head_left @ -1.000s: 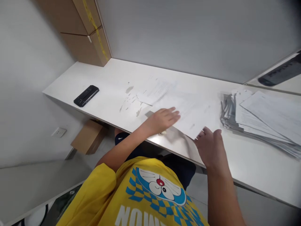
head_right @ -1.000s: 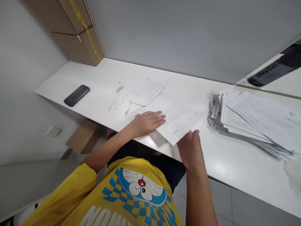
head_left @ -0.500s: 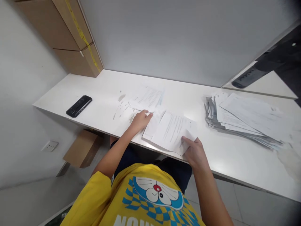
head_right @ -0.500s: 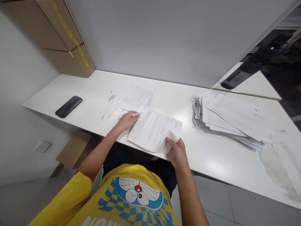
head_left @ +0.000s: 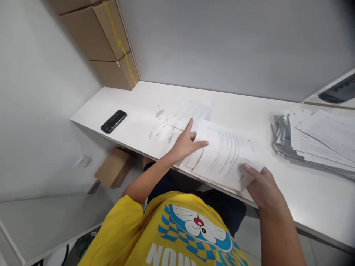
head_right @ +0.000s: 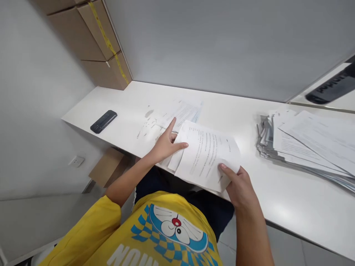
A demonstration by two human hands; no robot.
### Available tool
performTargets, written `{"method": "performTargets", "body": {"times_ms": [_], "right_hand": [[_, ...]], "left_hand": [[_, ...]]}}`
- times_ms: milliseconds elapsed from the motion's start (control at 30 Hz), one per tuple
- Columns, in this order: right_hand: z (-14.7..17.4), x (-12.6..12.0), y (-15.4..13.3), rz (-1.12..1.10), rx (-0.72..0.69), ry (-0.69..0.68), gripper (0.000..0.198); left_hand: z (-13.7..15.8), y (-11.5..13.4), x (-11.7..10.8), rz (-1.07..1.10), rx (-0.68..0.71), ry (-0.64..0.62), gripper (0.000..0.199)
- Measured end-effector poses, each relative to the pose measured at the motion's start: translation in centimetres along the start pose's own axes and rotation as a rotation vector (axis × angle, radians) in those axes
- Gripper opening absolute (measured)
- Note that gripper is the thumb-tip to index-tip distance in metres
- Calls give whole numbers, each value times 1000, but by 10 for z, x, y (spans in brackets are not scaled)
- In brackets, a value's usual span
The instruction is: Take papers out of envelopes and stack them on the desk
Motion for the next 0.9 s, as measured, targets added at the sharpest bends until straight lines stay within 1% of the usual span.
{"method": "performTargets", "body": {"times_ms": [67, 133, 233, 300, 333, 400, 433, 467, 500, 567, 600, 633, 700, 767, 800, 833, 900], "right_hand": [[6, 10, -5, -1, -13, 31, 50], [9, 16, -5, -16, -13, 54, 52], [6, 15, -1, -60, 19, 74, 49], [2, 8, 2, -102, 10, 100, 45], [1, 3, 2, -127, -15, 118, 43], [3, -5, 0, -165, -96, 152, 40], [5, -8, -2, -173, -138, 161, 40], [10, -10, -5, -172, -175, 163, 39], [14, -13, -7, -162, -204, 166, 39], [24, -19, -8, -102, -230, 171, 36], [29, -24, -8, -49, -220, 171, 35], [32, -29, -8, 18, -196, 167, 35], [36, -39, -8, 181, -134, 140, 37], [37, -46, -12, 347, -92, 98, 39], [37, -47, -16, 420, -87, 72, 39], [36, -46, -21, 485, -87, 41, 38], [34, -43, -33, 590, -84, -10, 37]], "left_hand": [[8, 14, -3, -47, 51, -6, 104], [13, 21, -4, -26, 101, -7, 89], [13, 17, -7, 13, 180, 20, 65], [3, 6, -13, -24, 244, 107, 54], [-6, -1, -18, -53, 275, 178, 48], [-30, -15, -32, -112, 305, 371, 40], [-43, -22, -40, -139, 291, 479, 39], [-57, -28, -49, -175, 240, 582, 39], [-69, -34, -56, -221, 155, 656, 41], [-84, -44, -64, -342, -12, 681, 52], [-87, -47, -64, -412, -56, 661, 60], [-85, -49, -61, -478, -62, 630, 66], [-72, -50, -49, -564, 19, 563, 71], [-51, -44, -31, -539, 132, 459, 63], [-39, -39, -22, -479, 176, 371, 57], [-28, -34, -14, -392, 206, 256, 51], [-9, -21, -1, -163, 219, -31, 45]]}}
Point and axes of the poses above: each hand's wrist, its own z-axis away from the middle knuckle, its own x-axis out of the palm, y = z × x, the point moved 1 cm from there along -z, towards the middle knuckle, and after that the axes turned 12 degrees about x, right-handed, at the moved point
